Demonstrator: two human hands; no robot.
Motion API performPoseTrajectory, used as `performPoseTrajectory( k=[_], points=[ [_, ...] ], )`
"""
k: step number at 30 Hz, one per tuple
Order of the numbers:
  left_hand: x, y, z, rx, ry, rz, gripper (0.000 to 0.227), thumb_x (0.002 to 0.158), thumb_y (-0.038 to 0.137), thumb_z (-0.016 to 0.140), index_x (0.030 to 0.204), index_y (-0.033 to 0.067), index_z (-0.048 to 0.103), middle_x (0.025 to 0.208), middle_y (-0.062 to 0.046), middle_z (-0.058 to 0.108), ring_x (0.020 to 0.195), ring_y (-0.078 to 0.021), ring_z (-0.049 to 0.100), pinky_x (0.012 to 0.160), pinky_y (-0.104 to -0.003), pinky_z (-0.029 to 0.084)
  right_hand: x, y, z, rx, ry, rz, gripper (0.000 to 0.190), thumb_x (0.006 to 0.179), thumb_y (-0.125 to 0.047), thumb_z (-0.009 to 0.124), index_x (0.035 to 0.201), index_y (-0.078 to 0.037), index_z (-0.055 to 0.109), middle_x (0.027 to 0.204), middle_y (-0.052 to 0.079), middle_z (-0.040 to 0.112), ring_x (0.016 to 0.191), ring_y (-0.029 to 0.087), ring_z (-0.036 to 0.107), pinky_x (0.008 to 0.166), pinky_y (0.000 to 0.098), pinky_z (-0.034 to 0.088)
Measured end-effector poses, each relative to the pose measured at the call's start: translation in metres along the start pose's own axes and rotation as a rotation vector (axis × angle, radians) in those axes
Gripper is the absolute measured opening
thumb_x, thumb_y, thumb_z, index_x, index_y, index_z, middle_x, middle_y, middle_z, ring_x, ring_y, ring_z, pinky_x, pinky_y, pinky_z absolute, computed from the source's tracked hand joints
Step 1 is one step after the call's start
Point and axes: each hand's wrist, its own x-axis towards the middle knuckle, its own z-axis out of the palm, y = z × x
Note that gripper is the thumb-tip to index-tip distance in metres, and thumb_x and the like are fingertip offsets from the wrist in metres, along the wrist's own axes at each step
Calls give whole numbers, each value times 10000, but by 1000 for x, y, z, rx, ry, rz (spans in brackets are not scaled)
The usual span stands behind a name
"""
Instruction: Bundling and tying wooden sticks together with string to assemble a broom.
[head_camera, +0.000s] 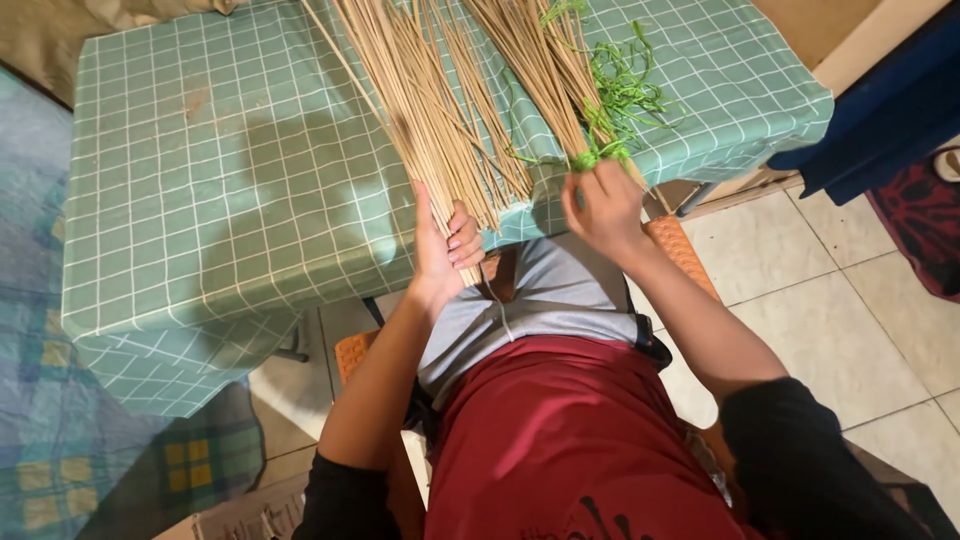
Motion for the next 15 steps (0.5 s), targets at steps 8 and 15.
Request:
performPoseTrajectory(
  k=[8,15],
  points=[
    [10,-4,-7,91,73,177,584,940,685,511,935,104,580,492,88,225,312,-31,253,264,-169,252,16,-127,-64,478,-2,-48,239,881,-63,721,663,-94,629,661,52,512,521,233,501,497,336,434],
    [5,-2,5,255,188,264,424,993,459,605,718,171,462,566,-15,460,520,-124,493,424,-212,407,63,-165,-97,840,-263,-143,144,999,-59,609,917,40,673,814,163,604,614,321,630,500,380,515]
  ],
)
